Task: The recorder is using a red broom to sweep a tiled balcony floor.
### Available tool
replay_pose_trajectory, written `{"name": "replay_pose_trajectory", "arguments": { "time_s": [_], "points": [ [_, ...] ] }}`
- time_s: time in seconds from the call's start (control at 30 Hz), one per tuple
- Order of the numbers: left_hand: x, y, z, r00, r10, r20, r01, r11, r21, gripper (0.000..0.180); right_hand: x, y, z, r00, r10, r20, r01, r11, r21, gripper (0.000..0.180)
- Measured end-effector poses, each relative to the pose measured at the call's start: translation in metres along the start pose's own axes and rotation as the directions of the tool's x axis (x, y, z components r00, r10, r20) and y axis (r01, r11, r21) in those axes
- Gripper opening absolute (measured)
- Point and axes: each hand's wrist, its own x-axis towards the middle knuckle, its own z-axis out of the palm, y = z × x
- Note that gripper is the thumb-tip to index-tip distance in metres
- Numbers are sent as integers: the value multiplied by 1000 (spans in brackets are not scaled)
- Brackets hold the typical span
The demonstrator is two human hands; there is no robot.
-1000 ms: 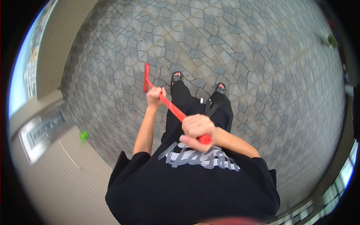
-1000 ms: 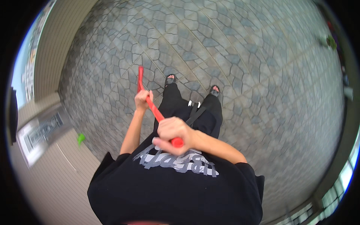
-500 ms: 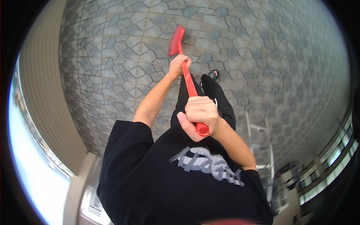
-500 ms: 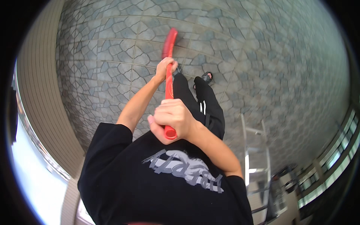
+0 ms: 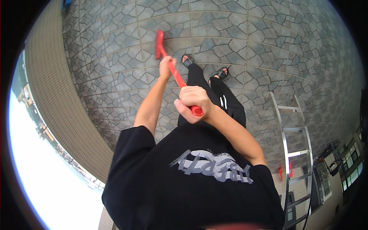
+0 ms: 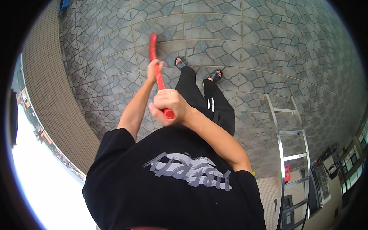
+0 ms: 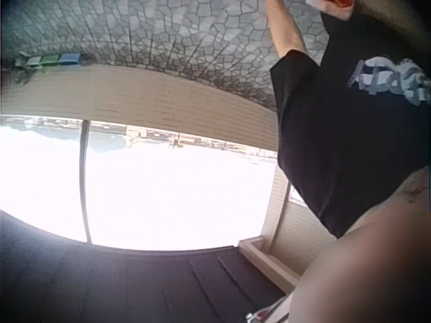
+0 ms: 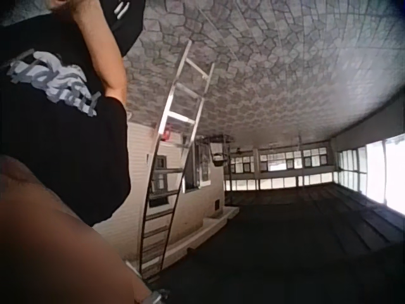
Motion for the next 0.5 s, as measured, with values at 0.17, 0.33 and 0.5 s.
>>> {"name": "replay_pose_trajectory", "arguments": {
  "time_s": [0.17, 0.33, 0.5],
  "points": [
    [-15, 107, 111, 989, 118, -94, -133, 976, -172, 19, -24, -69, -29, 990, -67, 128, 81, 990, -112, 22],
    [-19, 188, 107, 982, 141, 122, -127, 985, -117, 22, -39, -119, -55, 985, -172, 8, 172, 980, -103, 22],
    [-31, 190, 49, 991, 92, 96, -108, 978, 178, 24, -43, -138, -77, 972, -236, 5, 236, 971, 31, 26]
  ]
}}
